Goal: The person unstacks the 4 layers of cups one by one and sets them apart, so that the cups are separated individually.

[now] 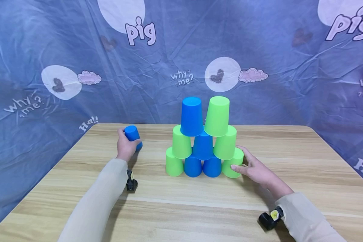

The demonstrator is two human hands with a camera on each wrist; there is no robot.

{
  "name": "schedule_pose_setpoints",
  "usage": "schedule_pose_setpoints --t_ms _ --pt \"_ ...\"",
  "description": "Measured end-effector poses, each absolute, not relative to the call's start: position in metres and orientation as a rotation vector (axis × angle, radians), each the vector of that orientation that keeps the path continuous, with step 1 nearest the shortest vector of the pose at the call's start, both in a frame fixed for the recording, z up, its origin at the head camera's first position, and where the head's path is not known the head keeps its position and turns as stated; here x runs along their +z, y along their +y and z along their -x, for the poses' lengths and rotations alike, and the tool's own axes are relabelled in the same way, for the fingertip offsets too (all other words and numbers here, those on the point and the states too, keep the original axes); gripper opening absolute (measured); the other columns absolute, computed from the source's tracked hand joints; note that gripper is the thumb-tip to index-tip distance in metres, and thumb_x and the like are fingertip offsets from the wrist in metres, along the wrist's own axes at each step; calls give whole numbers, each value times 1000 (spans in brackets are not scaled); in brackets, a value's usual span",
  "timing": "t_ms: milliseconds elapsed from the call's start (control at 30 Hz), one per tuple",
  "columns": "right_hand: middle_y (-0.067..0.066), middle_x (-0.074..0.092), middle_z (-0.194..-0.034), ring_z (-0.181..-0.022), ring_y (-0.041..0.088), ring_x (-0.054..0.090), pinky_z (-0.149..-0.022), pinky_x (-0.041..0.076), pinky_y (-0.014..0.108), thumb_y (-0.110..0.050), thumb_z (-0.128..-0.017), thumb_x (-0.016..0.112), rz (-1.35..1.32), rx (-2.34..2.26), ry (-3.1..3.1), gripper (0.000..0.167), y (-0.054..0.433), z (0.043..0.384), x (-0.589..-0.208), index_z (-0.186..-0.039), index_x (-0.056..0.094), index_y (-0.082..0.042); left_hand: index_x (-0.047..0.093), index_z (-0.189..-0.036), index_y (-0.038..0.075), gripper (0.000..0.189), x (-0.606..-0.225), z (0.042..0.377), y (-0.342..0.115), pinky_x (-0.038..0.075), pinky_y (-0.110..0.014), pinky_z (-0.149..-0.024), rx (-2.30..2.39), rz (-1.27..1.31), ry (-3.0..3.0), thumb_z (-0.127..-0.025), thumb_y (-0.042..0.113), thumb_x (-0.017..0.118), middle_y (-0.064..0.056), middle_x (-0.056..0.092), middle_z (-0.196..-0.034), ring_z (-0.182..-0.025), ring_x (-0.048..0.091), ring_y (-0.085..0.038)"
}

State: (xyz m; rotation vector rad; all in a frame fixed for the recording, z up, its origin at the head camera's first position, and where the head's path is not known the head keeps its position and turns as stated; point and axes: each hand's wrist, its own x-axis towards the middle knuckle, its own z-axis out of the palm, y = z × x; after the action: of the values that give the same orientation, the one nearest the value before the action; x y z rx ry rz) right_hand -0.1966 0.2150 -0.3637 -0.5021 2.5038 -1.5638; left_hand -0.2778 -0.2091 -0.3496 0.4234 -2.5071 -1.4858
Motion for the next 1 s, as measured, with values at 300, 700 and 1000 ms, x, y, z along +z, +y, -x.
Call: schedule_pose_setpoints --t_ms 300,700,1000 --pt "20 48 -122 -116 36 43 -99 29 59 -19 -88 62 478 -1560 2506 69 216 195 -363 -142 21 -7 10 -142 14 73 -351 277 -209 27 -59 -105 -1519 -424 -2524 -88 9 61 -25 22 -147 -134 25 -43" --pt "20 48 -121 -116 37 43 -99 29 61 -20 -88 62 466 -1561 2502 70 215 195 -362 -143 20 -8 9 -144 14 79 -346 277 -214 30 -59 -103 -1530 -417 -2485 -86 10 62 -24 21 -148 -134 24 -43" --pt "21 47 -122 -117 38 42 -99 27 61 -19 -88 61 463 -1567 2487 70 214 197 -363 -143 19 -8 27 -141 19 61 -318 279 -204 28 -43 -107 -1391 -247 -2214 -88 17 58 -2 26 -149 -132 30 -25"
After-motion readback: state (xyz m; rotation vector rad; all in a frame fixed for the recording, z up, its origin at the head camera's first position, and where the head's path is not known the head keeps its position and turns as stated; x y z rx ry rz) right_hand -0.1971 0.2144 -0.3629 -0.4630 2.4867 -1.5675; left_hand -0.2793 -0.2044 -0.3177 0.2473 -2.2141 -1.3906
